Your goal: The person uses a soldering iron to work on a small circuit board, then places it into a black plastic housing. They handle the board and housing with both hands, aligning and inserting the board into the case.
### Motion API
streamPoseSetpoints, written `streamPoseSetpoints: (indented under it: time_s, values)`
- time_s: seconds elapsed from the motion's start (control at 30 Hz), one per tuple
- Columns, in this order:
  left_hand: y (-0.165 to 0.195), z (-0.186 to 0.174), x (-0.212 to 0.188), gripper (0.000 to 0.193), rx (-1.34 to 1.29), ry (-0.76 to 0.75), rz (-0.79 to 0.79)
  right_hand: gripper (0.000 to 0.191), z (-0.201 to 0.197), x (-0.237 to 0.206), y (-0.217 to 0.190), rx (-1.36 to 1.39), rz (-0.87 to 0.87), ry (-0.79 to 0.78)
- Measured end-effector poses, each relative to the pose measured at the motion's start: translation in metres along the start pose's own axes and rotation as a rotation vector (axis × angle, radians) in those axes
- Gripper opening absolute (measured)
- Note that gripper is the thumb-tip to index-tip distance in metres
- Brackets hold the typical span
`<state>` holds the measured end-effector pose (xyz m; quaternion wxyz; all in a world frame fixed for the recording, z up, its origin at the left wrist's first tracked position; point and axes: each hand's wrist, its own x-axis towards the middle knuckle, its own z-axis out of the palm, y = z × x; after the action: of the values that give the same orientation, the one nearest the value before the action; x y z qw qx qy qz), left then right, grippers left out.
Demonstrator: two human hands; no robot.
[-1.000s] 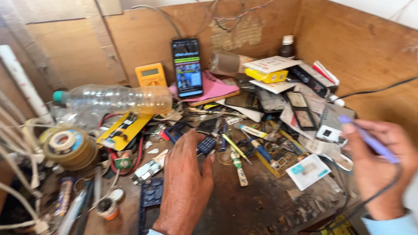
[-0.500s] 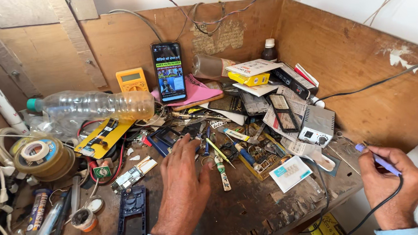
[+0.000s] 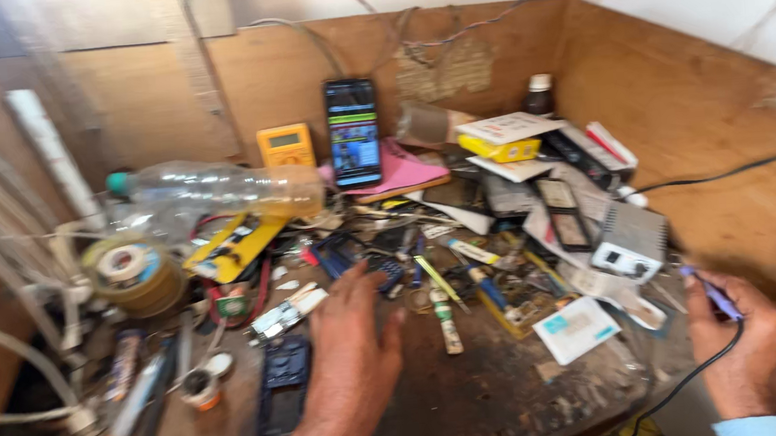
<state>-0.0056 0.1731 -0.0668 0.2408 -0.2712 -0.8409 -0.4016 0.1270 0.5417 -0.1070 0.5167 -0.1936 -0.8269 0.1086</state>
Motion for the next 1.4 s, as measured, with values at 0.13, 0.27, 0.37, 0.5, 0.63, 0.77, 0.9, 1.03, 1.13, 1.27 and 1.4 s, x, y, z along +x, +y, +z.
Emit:
streamPoseSetpoints:
  time_s: [0.13, 0.27, 0.37, 0.5, 0.63, 0.77, 0.9, 1.03, 1.13, 1.27, 1.4]
  values:
    - [0.000, -0.010, -0.008, 0.039, 0.070, -0.035, -0.091, 0.018, 0.002, 0.008, -0.018, -0.209, -0.053, -0.145]
    - [-0.007, -0.027, -0.017, 0.030, 0.180, -0.016, -0.192, 0.018, 0.020, 0.002, -0.032, -0.100, -0.027, -0.192]
    - [-0.014, -0.045, -0.024, 0.032, 0.208, 0.045, -0.194, 0.017, 0.030, -0.003, -0.044, -0.060, -0.036, -0.124]
    - [-0.023, -0.061, -0.032, 0.027, 0.258, 0.048, -0.270, 0.017, 0.034, -0.006, -0.063, -0.013, -0.028, -0.081]
    - [-0.030, -0.065, -0.039, 0.038, 0.311, -0.025, -0.361, 0.017, 0.039, -0.017, -0.093, 0.066, -0.022, -0.029]
    - [-0.032, -0.059, -0.043, 0.063, 0.423, -0.041, -0.407, 0.017, 0.031, -0.018, -0.116, 0.180, -0.025, 0.021]
    - [-0.035, -0.052, -0.046, 0.065, 0.435, -0.187, -0.553, 0.017, 0.018, -0.024, -0.142, 0.332, -0.047, 0.059]
    - [-0.040, -0.051, -0.051, 0.067, 0.365, -0.192, -0.536, 0.017, 0.018, -0.055, -0.186, 0.540, -0.068, 0.039]
    - [-0.042, -0.049, -0.056, 0.068, 0.292, -0.143, -0.470, 0.017, 0.033, -0.071, -0.219, 0.663, -0.044, -0.085]
    - [-0.041, -0.049, -0.057, 0.069, 0.206, -0.046, -0.330, 0.020, 0.059, -0.071, -0.245, 0.659, 0.009, -0.386]
    - [-0.040, -0.059, -0.052, 0.049, 0.169, -0.080, -0.392, 0.021, 0.078, -0.078, -0.263, 0.754, -0.036, -0.505]
